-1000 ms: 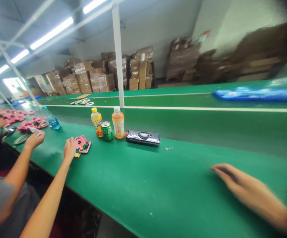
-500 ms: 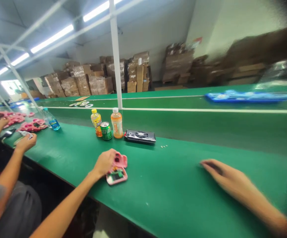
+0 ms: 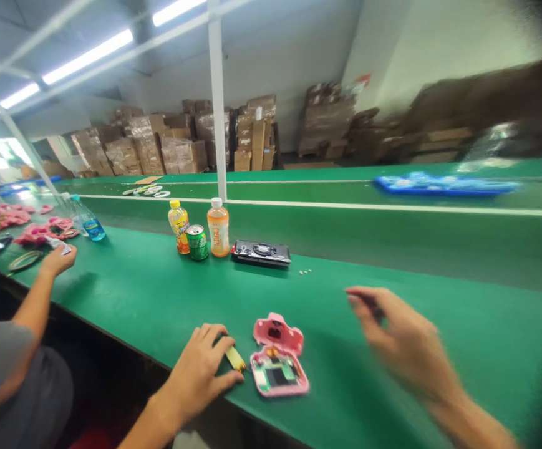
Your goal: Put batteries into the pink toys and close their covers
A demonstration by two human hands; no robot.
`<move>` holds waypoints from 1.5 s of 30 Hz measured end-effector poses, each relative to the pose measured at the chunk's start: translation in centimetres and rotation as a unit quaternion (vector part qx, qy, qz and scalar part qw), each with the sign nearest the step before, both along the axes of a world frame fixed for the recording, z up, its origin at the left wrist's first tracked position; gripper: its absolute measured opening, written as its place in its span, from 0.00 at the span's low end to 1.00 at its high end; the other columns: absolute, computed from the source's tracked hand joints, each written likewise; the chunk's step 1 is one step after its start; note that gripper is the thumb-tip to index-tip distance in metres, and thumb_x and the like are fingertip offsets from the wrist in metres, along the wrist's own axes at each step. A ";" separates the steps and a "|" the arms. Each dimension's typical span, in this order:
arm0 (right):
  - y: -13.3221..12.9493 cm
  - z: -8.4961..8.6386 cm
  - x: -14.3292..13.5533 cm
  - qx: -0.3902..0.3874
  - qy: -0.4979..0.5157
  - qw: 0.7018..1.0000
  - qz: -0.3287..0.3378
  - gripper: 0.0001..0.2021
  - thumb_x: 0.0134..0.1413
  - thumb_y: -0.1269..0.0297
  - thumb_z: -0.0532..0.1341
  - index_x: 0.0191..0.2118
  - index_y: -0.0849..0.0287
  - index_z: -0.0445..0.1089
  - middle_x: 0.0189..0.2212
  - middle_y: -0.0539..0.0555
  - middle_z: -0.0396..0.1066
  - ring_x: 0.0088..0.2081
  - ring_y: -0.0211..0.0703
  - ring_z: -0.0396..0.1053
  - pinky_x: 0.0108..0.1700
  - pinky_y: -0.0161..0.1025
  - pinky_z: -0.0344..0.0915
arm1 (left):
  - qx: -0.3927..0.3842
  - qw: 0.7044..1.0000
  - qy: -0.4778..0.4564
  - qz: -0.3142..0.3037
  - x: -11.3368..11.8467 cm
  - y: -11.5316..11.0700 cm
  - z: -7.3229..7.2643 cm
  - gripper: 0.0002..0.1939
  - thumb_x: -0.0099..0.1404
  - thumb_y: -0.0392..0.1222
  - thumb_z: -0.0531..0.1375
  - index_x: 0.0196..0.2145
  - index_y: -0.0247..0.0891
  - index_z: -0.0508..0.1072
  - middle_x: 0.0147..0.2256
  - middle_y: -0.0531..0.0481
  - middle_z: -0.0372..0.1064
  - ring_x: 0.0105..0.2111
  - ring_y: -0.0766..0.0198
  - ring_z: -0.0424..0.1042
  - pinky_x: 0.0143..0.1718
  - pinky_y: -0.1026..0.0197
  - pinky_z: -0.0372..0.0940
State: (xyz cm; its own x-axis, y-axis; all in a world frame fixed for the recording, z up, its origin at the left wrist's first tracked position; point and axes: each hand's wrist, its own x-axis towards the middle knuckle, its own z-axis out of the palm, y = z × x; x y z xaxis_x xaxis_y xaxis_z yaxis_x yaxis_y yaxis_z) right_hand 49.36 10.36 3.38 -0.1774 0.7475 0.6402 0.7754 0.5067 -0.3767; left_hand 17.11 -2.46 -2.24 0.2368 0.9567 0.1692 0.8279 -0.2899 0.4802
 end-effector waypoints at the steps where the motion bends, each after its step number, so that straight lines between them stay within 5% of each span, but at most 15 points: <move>1: -1.7 0.3 -2.1 0.009 0.011 0.998 0.063 0.15 0.69 0.52 0.52 0.44 0.52 0.72 0.35 0.56 0.79 0.33 0.49 0.78 0.36 0.42 0.76 | -0.004 1.000 -0.022 0.007 0.3 0.0 -0.2 0.19 0.65 0.40 0.68 0.52 0.41 0.73 0.55 0.41 0.70 0.57 0.46 0.68 0.61 0.41 0.64; 4: -5.9 -0.1 -8.2 0.038 -0.013 0.977 0.212 0.11 0.72 0.61 0.51 0.49 0.50 0.70 0.40 0.54 0.79 0.39 0.48 0.79 0.39 0.41 0.77 | -0.021 0.988 -0.147 0.035 1.0 0.3 -0.5 0.21 0.66 0.35 0.63 0.56 0.41 0.69 0.53 0.42 0.71 0.55 0.51 0.70 0.60 0.47 0.65; 8: -7.2 -1.8 -12.7 0.032 -0.100 0.961 0.255 0.12 0.67 0.73 0.52 0.44 0.53 0.71 0.40 0.54 0.78 0.40 0.49 0.78 0.40 0.43 0.77 | -0.071 0.921 -0.379 0.049 1.9 0.8 -0.3 0.26 0.68 0.38 0.60 0.62 0.39 0.63 0.47 0.44 0.75 0.45 0.57 0.76 0.54 0.54 0.71; 13: -5.6 -2.5 -12.5 0.001 -0.143 0.961 0.236 0.11 0.58 0.80 0.61 0.42 0.57 0.72 0.37 0.53 0.77 0.36 0.45 0.76 0.38 0.39 0.74 | -0.114 0.837 -0.531 0.065 3.2 1.7 0.1 0.22 0.65 0.48 0.66 0.53 0.35 0.74 0.46 0.41 0.78 0.41 0.60 0.77 0.45 0.60 0.72; 19: -5.4 -2.6 -12.4 -0.024 -0.141 0.960 0.239 0.10 0.65 0.78 0.57 0.41 0.57 0.73 0.37 0.52 0.77 0.38 0.45 0.75 0.40 0.39 0.69 | -0.151 0.773 -0.614 0.049 2.6 2.2 0.1 0.30 0.56 0.54 0.75 0.51 0.34 0.79 0.44 0.40 0.80 0.34 0.62 0.76 0.36 0.63 0.70; 25: -4.7 -1.3 -12.9 -0.175 -0.119 0.948 0.237 0.08 0.69 0.71 0.55 0.38 0.57 0.70 0.35 0.51 0.76 0.35 0.42 0.74 0.37 0.37 0.65 | -0.186 0.751 -0.634 0.025 1.7 2.3 0.9 0.28 0.56 0.57 0.75 0.47 0.33 0.81 0.35 0.45 0.79 0.30 0.66 0.74 0.36 0.64 0.70; 31: -4.9 -1.2 -13.7 -0.155 -0.211 0.936 0.233 0.08 0.70 0.70 0.54 0.38 0.57 0.69 0.35 0.52 0.75 0.33 0.44 0.73 0.33 0.37 0.60 | -0.183 0.708 -0.680 0.053 1.6 2.6 1.0 0.24 0.53 0.56 0.77 0.37 0.35 0.78 0.31 0.51 0.75 0.28 0.70 0.71 0.32 0.68 0.66; 36: -4.8 -1.8 -14.4 -0.166 -0.158 0.947 0.227 0.07 0.70 0.70 0.55 0.41 0.56 0.70 0.33 0.50 0.74 0.33 0.43 0.73 0.33 0.36 0.61 | -0.187 0.704 -0.682 0.059 1.6 2.7 1.0 0.25 0.52 0.57 0.77 0.38 0.34 0.79 0.32 0.50 0.75 0.28 0.70 0.70 0.32 0.68 0.65; 45: -4.7 -0.5 -14.0 -0.251 -0.147 0.931 0.221 0.08 0.72 0.67 0.55 0.39 0.56 0.69 0.36 0.51 0.75 0.36 0.44 0.74 0.35 0.36 0.63 | -0.196 0.717 -0.667 0.051 1.6 2.7 1.1 0.25 0.54 0.56 0.76 0.41 0.33 0.83 0.33 0.47 0.78 0.33 0.69 0.72 0.39 0.69 0.65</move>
